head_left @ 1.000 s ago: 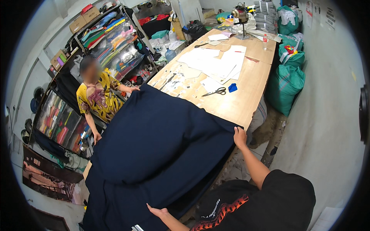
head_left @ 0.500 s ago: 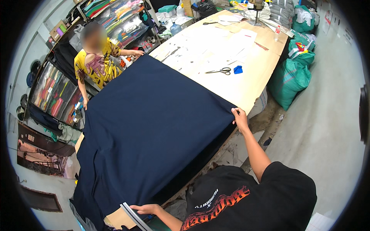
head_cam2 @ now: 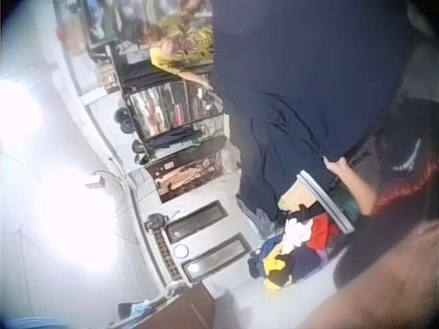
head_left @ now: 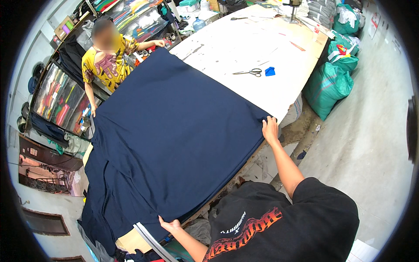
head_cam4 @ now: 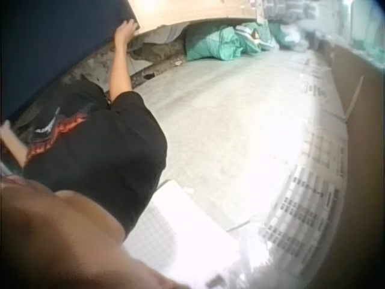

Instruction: The person and a coworker repeatedly spread and smooth a large navy fabric on a table, then use a long rotary cutter to cut straight sections. They fold and reposition the fabric multiple times to continue cutting. The process is repeated throughout the clip.

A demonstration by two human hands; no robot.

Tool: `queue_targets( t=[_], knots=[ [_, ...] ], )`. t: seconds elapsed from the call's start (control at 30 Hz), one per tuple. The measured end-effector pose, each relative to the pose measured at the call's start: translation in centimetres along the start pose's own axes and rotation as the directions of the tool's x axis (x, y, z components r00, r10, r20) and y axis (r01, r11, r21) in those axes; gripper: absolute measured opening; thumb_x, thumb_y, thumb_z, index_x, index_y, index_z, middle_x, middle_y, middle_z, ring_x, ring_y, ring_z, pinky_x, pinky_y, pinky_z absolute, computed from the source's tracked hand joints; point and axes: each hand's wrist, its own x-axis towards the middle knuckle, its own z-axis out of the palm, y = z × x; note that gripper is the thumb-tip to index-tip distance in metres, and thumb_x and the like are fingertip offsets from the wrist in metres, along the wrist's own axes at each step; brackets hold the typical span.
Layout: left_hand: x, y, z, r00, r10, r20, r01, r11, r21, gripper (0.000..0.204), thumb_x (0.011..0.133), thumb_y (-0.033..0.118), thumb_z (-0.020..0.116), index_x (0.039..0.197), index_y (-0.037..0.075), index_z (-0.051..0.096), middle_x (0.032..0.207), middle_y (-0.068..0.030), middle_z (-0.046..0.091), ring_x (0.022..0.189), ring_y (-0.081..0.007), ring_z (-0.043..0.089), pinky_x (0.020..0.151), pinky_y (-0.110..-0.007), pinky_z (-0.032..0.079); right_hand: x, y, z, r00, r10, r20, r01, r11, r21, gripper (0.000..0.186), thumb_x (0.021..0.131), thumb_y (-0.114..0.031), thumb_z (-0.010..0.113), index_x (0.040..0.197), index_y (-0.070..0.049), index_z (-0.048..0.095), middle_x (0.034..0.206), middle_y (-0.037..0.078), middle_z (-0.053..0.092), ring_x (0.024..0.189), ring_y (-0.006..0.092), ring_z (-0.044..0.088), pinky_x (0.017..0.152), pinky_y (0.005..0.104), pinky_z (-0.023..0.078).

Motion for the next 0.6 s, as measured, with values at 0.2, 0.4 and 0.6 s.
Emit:
queue_targets(
  t=[0.2,0.4,0.6],
  knots=[
    [-1.3,4.4,6.7,0.878,0.466,-0.113,-0.427,0.867,0.255,0.084,0.102,0.055,0.062,0.149,-0.012,0.043,0.150,-0.0270,0.052,0.130,-0.0351,0.059,0.116,-0.046,0.045,5.7,0.7,-1.4,0.989,0.143,-0.041,-0.134,0.977,0.165,0.038,0.103,-0.032,0.059,0.108,0.004,0.069,0.106,0.029,0.072,0.104,0.0494,0.067,0.092,0.0528,0.051],
    [-7.5,7.0,5.4,0.557,0.754,-0.347,-0.532,0.645,0.548,0.094,0.105,0.062,0.052,0.148,-0.021,0.038,0.151,-0.0359,0.047,0.131,-0.0378,0.058,0.113,-0.044,0.048,5.8,-7.1,-7.9,0.978,0.209,0.000,-0.191,0.897,0.399,0.031,0.106,-0.025,0.059,0.111,0.003,0.069,0.098,0.023,0.074,0.096,0.0373,0.072,0.086,0.0437,0.052],
    [0.2,-1.9,-6.6,0.725,0.508,-0.465,-0.277,0.833,0.479,0.089,0.106,0.058,0.052,0.141,-0.023,0.042,0.146,-0.0363,0.052,0.127,-0.0392,0.061,0.110,-0.046,0.050,4.9,1.6,-3.3,0.960,0.229,-0.161,-0.172,0.936,0.307,0.034,0.105,-0.028,0.059,0.122,-0.002,0.071,0.114,0.023,0.074,0.107,0.0410,0.070,0.093,0.0473,0.051]
  ],
)
